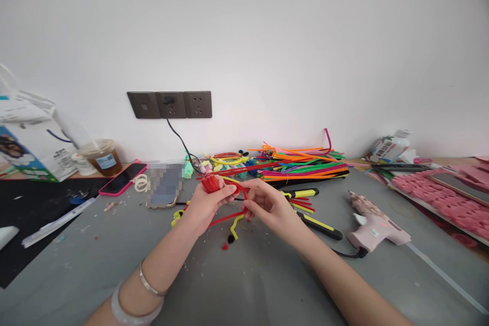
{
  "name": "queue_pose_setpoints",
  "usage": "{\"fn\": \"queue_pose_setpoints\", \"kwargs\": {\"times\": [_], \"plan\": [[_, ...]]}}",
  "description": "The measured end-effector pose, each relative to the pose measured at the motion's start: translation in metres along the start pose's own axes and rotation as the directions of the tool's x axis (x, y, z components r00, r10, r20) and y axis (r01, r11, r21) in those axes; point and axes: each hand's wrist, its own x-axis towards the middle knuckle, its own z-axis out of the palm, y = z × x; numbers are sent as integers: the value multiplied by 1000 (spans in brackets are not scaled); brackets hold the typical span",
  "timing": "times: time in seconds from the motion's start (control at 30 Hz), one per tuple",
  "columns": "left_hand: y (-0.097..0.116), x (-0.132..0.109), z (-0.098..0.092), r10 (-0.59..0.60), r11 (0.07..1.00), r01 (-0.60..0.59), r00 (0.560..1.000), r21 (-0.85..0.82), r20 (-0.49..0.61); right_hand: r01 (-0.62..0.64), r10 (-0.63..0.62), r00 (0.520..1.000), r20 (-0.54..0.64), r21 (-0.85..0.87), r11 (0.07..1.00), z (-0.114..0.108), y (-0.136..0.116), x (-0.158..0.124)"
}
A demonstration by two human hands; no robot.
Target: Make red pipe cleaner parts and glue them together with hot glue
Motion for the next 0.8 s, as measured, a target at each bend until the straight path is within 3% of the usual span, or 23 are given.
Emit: {"fn": "queue_pose_setpoints", "kwargs": {"times": [0.1, 0.23, 0.37, 0.53, 0.8], "plan": [[0, -1, 1, 6, 1000, -6, 1000, -23, -10, 117, -134, 989, -66, -218, 969, -1, 1, -1], [-2, -3, 3, 8, 1000, -8, 1000, -24, 6, 128, -175, 972, -155, -272, 954, 0, 0, -1], [-3, -5, 6, -18, 1000, 18, 1000, -6, -4, 78, -102, 965, -243, -108, 991, 3, -1, 2], [-3, -6, 8, -23, 1000, 24, 1000, 16, -14, -76, 97, 982, -163, 132, 988, 1, 0, 5], [-7, -5, 5, -13, 998, 12, 1000, 65, 26, -205, 234, 967, -102, 240, 949, 0, -2, 4]]}}
